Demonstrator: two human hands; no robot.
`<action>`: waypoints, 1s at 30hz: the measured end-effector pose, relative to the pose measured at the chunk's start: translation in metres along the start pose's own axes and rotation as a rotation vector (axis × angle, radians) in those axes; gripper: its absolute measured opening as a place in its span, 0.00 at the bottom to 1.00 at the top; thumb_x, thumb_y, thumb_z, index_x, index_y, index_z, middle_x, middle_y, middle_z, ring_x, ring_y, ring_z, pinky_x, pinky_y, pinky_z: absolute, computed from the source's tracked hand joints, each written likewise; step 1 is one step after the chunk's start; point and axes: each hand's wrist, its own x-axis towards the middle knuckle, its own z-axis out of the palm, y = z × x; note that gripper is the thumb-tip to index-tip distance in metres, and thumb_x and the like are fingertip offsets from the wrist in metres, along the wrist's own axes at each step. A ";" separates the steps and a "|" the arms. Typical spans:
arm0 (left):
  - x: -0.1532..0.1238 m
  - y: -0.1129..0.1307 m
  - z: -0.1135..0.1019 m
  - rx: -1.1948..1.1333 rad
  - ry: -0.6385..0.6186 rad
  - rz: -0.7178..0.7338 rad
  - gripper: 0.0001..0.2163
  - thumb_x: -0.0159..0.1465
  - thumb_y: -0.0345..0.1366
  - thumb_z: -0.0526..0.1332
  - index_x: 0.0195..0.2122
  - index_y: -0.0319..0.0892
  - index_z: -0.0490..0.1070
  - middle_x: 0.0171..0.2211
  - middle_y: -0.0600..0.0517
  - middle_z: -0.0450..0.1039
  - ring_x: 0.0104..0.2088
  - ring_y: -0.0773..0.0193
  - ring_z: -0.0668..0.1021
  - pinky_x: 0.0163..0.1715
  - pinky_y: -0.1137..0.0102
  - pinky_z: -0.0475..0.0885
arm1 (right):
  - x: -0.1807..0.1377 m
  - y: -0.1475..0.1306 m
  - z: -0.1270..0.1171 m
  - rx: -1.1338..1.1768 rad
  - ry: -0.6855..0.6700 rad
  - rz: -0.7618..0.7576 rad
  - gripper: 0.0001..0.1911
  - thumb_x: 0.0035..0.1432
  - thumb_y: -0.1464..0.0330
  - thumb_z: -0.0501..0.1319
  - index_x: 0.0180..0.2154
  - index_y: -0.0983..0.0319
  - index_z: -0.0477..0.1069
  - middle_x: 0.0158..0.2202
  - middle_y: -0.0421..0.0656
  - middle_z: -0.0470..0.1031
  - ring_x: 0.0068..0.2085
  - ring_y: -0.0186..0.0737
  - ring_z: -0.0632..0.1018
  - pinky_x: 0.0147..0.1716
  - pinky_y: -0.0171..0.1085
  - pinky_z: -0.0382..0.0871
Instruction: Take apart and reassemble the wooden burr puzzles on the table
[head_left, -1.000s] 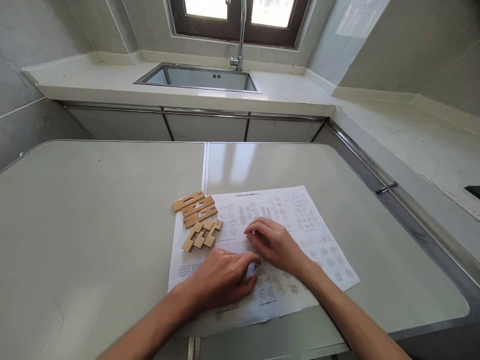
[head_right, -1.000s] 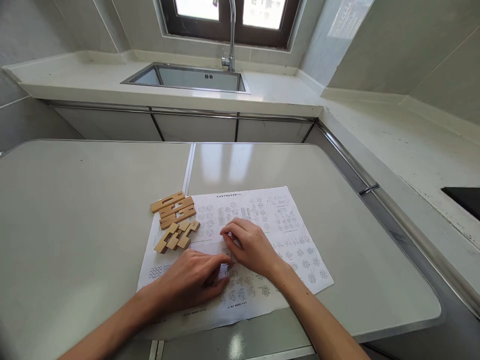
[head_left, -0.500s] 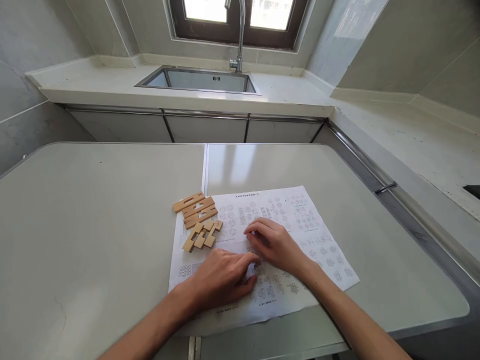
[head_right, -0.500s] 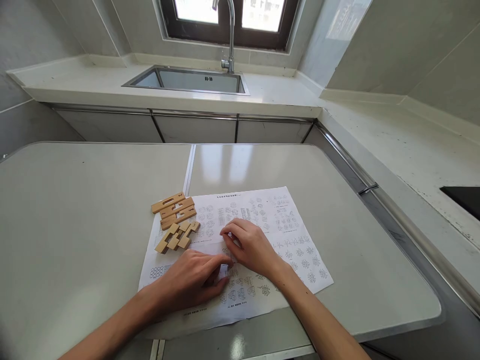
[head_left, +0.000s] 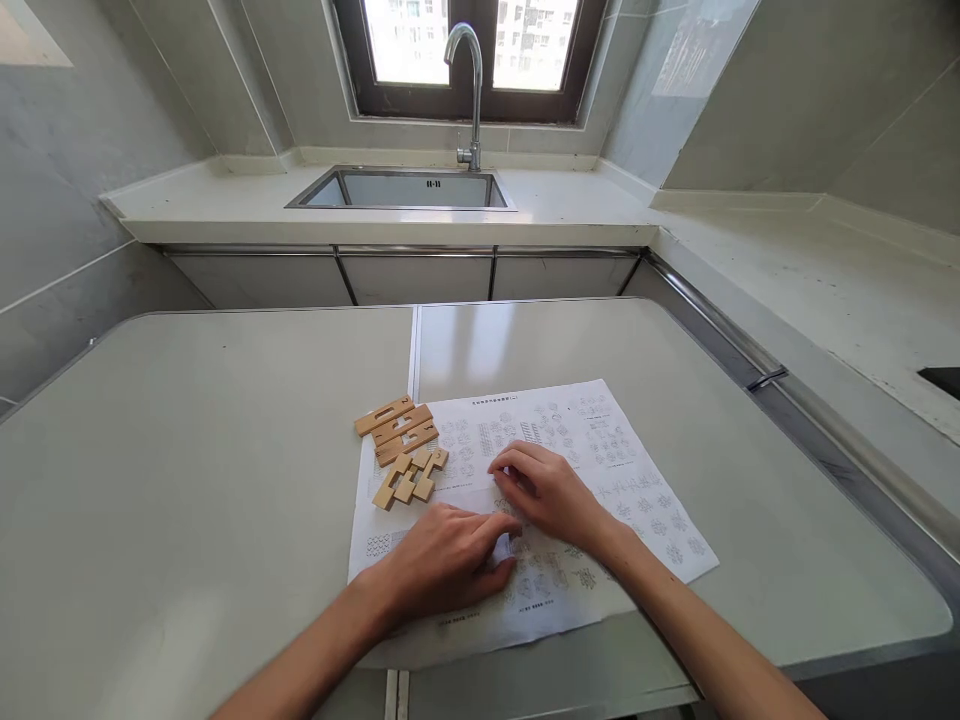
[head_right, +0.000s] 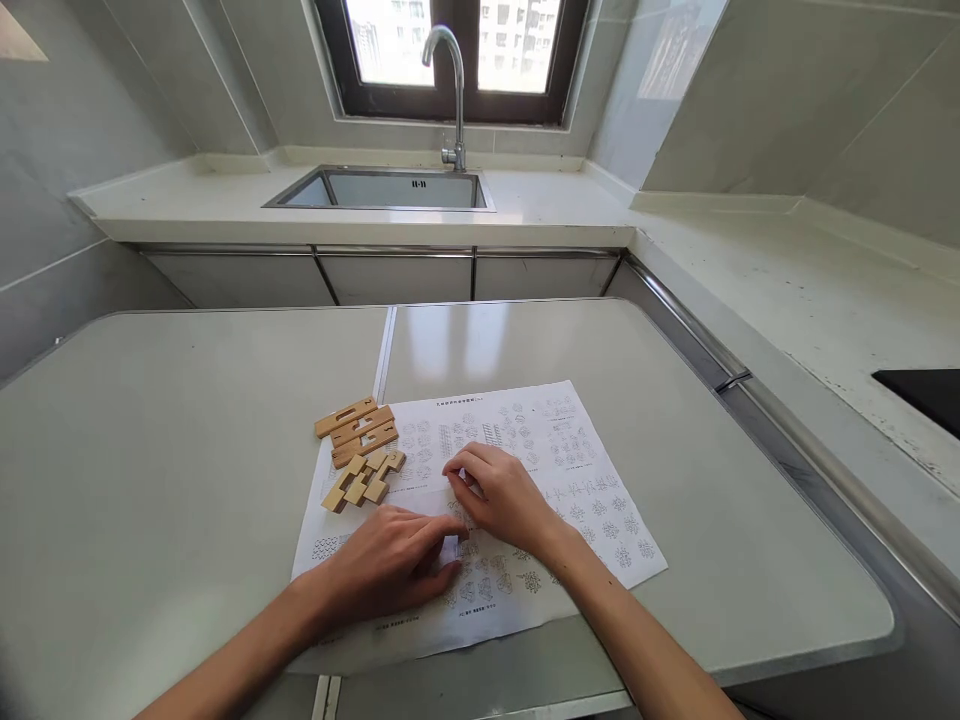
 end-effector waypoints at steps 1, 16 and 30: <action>0.000 0.000 -0.001 0.008 0.024 0.025 0.07 0.69 0.33 0.62 0.47 0.44 0.73 0.26 0.57 0.80 0.24 0.63 0.81 0.27 0.70 0.68 | 0.000 0.000 0.000 0.002 -0.002 -0.002 0.08 0.70 0.76 0.59 0.42 0.58 0.74 0.39 0.43 0.79 0.36 0.40 0.76 0.37 0.39 0.71; -0.008 -0.069 -0.113 0.380 0.114 -0.685 0.17 0.70 0.52 0.59 0.49 0.47 0.77 0.43 0.50 0.84 0.38 0.55 0.84 0.32 0.67 0.70 | 0.001 -0.001 -0.001 -0.039 -0.026 -0.047 0.08 0.70 0.76 0.59 0.41 0.58 0.74 0.37 0.43 0.79 0.36 0.40 0.77 0.38 0.39 0.70; 0.031 -0.094 -0.132 0.388 -0.312 -0.890 0.24 0.57 0.63 0.63 0.38 0.48 0.81 0.40 0.47 0.85 0.39 0.50 0.82 0.30 0.67 0.64 | 0.000 0.001 -0.004 -0.039 -0.008 -0.071 0.08 0.70 0.76 0.59 0.42 0.59 0.75 0.37 0.42 0.79 0.34 0.39 0.76 0.35 0.38 0.69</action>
